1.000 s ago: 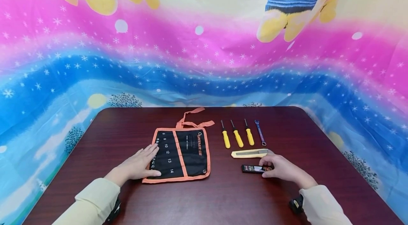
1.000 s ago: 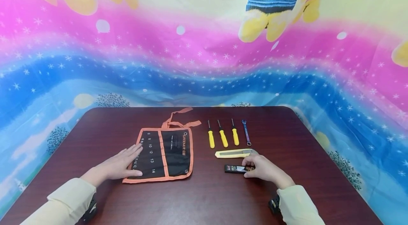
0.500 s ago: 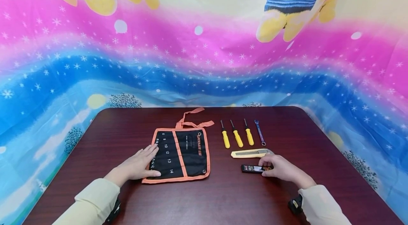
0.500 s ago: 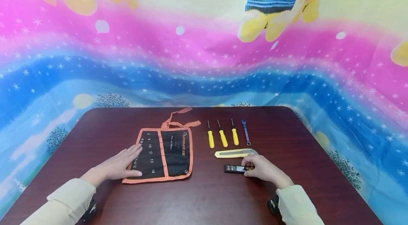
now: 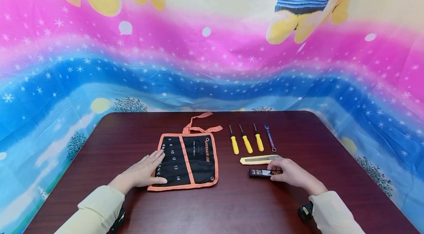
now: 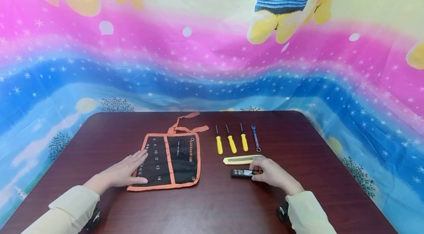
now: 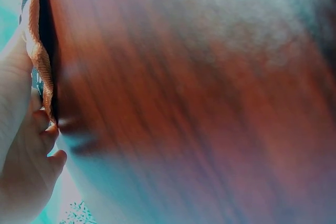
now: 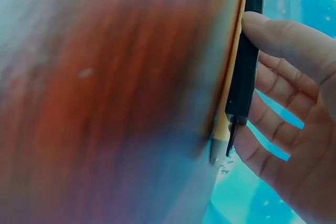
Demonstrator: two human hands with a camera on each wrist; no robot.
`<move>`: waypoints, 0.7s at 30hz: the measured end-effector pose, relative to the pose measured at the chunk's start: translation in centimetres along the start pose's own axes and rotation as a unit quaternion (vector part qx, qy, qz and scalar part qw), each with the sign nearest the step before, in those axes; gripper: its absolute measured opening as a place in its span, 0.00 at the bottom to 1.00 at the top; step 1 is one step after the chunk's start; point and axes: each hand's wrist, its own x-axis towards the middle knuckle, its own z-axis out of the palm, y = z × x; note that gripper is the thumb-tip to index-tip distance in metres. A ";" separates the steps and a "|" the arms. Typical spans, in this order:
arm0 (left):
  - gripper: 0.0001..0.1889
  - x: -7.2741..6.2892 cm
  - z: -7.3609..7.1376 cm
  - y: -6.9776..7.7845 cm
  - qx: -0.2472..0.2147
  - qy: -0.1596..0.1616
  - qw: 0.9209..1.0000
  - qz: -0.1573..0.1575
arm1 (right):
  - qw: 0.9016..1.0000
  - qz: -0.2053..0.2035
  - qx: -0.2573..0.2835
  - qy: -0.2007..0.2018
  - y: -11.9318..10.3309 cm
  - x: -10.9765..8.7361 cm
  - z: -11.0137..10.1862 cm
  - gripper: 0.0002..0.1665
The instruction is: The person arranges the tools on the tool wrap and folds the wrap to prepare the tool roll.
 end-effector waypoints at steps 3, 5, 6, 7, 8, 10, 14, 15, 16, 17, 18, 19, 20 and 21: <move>0.51 0.0 0.0 0.0 0.001 0.000 1.000 -0.001 | 1.000 -0.002 -0.005 0.008 -0.7 0.3 -0.2 0.12; 0.51 0.0 0.0 0.1 0.001 -0.001 1.000 -0.002 | 1.000 -0.005 -0.015 0.015 -1.2 0.6 -0.3 0.12; 0.51 0.0 0.0 0.1 0.002 -0.001 1.000 -0.002 | 1.000 -0.006 -0.021 0.019 -1.5 0.8 -0.3 0.12; 0.51 0.0 0.0 0.1 0.002 -0.001 1.000 -0.002 | 0.999 -0.007 -0.026 0.021 -1.8 0.9 -0.4 0.12; 0.51 0.0 0.0 0.1 0.002 -0.002 1.000 -0.002 | 0.999 -0.009 -0.032 0.023 -2.1 1.1 -0.4 0.12; 0.51 0.0 0.0 0.1 0.002 -0.002 1.000 -0.001 | 0.998 -0.014 -0.050 0.026 -2.8 1.5 -0.4 0.12; 0.51 0.0 0.0 0.0 0.003 -0.003 1.000 0.001 | 0.997 -0.028 -0.062 0.026 -4.6 2.2 -0.6 0.13; 0.51 0.0 0.0 0.0 0.003 -0.002 1.000 0.001 | 0.997 -0.034 -0.063 0.026 -5.1 2.4 -0.6 0.13; 0.51 0.0 0.0 0.0 0.004 -0.002 1.000 0.001 | 0.997 -0.042 -0.061 0.025 -5.6 2.6 -0.7 0.13; 0.51 0.0 0.0 -0.1 0.005 -0.002 1.000 0.001 | 0.997 -0.048 -0.060 0.025 -6.0 2.8 -0.7 0.12; 0.51 0.1 0.0 -0.1 0.005 -0.002 1.000 0.001 | 0.996 -0.055 -0.060 0.025 -6.5 3.0 -0.7 0.12; 0.51 0.1 0.0 -0.1 0.004 -0.002 1.000 0.001 | 0.996 -0.060 -0.063 0.023 -6.9 3.2 -0.7 0.12; 0.51 0.1 0.0 -0.1 0.004 -0.002 1.000 0.000 | 0.996 -0.065 -0.065 0.021 -7.2 3.4 -0.7 0.12; 0.51 0.1 0.0 0.0 0.004 -0.002 1.000 0.000 | 0.995 -0.069 -0.067 0.018 -7.6 3.7 -0.7 0.12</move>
